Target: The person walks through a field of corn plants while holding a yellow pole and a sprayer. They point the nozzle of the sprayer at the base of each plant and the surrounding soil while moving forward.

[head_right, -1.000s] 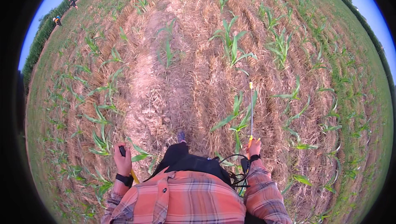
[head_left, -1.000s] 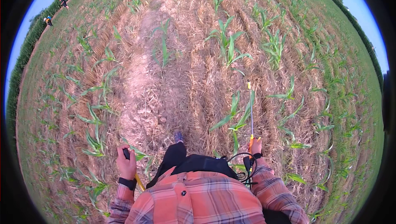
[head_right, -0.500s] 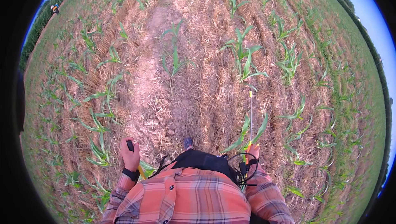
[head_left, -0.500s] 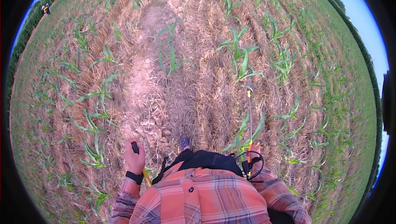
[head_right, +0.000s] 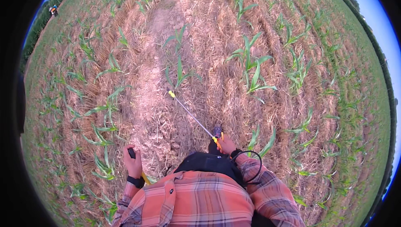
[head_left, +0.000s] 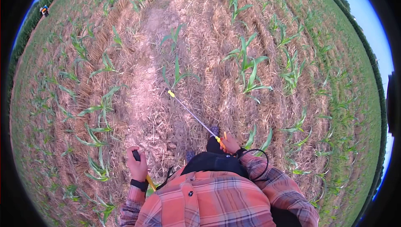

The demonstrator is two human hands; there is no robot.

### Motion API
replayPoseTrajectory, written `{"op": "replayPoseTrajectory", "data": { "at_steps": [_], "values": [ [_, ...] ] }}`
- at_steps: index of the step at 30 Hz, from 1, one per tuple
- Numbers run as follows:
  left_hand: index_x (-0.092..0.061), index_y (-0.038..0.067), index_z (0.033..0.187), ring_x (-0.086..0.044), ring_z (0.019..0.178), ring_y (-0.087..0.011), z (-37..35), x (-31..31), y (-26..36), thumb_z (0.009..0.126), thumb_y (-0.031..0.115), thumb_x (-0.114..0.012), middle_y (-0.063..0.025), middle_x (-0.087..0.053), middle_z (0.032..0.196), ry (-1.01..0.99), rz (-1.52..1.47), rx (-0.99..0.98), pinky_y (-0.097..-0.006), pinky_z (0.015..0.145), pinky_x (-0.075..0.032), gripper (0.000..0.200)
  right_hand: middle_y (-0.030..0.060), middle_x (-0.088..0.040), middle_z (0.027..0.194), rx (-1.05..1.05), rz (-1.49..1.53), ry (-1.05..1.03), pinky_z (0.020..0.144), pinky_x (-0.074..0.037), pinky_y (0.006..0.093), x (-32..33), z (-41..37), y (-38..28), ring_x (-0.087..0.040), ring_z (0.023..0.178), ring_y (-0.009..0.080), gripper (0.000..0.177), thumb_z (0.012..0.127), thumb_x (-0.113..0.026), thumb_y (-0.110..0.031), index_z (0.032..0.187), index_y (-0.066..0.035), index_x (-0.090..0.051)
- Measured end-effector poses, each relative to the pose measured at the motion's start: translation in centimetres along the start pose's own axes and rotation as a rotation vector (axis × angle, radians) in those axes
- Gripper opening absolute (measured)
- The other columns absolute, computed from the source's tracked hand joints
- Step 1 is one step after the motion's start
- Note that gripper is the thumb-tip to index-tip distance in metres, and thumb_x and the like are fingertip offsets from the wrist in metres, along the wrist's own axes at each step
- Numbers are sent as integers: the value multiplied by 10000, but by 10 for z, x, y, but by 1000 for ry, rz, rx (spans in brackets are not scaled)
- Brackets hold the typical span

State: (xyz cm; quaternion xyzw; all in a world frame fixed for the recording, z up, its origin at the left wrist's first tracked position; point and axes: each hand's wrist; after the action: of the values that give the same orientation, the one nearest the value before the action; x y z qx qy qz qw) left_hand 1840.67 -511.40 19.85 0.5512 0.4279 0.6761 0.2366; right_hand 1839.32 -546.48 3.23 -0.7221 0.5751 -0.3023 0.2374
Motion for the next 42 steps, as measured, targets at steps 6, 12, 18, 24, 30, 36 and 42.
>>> {"op": "replayPoseTrajectory", "data": {
  "at_steps": [6, 12, 18, 24, 30, 36, 42],
  "values": [
    [-441, 59, 888, -412, 533, -89, 37, -37, 42, 718, 11, -536, -8, -411, 595, 59, -4, -15, -239, 485, -345, 200, 43, -510, 562, 55, 82, -117, 331, -316, 214, 27, 72, -7, -427, 380, 90, 185, 844, -425, -253, 884, -76, -393],
    [-440, 45, 888, -392, 601, -117, 80, -87, 81, 714, 5, -527, -44, -434, 700, 32, 103, -91, -249, 558, -349, 199, 58, -503, 539, -22, 158, 107, 318, -347, 253, 112, 91, -34, -461, 368, 115, 199, 844, -400, -246, 841, -48, -409],
    [-445, 53, 886, -369, 551, -100, 106, -131, 116, 716, 9, -532, -18, -399, 629, 49, 153, -204, -249, 505, -330, 197, 105, -522, 546, -100, 392, 324, 281, -335, 260, 187, 129, 5, -467, 330, 154, 213, 838, -414, -262, 907, -65, -371],
    [-457, 58, 886, -371, 525, -102, 133, -152, 118, 713, 19, -543, -14, -397, 596, 39, 188, -175, -254, 497, -330, 197, 73, -481, 528, -70, 674, 628, 307, -329, 250, 243, 124, -4, -435, 354, 143, 175, 844, -377, -253, 894, -87, -396],
    [-465, 58, 885, -371, 532, -104, 182, -178, 131, 711, 18, -543, -15, -401, 604, 17, 200, -209, -248, 502, -329, 194, 76, -471, 519, 21, 726, 737, 295, -329, 243, 290, 145, -8, -427, 347, 138, 210, 856, -357, -283, 816, -78, -335],
    [-461, 51, 882, -372, 539, -99, 263, -203, 127, 712, 12, -538, -13, -391, 602, -52, 105, -179, -243, 504, -318, 190, 82, -461, 515, -57, 635, 842, 290, -343, 253, 298, 190, -49, -450, 360, 160, 216, 835, -383, -278, 839, -66, -338],
    [-457, 65, 881, -366, 495, -79, 336, -205, 124, 717, 16, -534, 13, -379, 550, -6, 13, -131, -231, 456, -300, 188, 100, -504, 534, -99, 489, 726, 260, -340, 275, 265, 253, -132, -463, 341, 176, 218, 814, -409, -263, 922, -81, -357]
  ]
}}
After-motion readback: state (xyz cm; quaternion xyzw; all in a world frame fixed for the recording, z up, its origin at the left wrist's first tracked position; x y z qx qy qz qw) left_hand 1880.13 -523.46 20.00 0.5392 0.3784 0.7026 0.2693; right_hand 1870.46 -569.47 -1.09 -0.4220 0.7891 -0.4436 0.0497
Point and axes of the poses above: each hand's wrist, its own z-axis towards the middle knuckle, its own x-axis out of the back of the hand, y = z × x
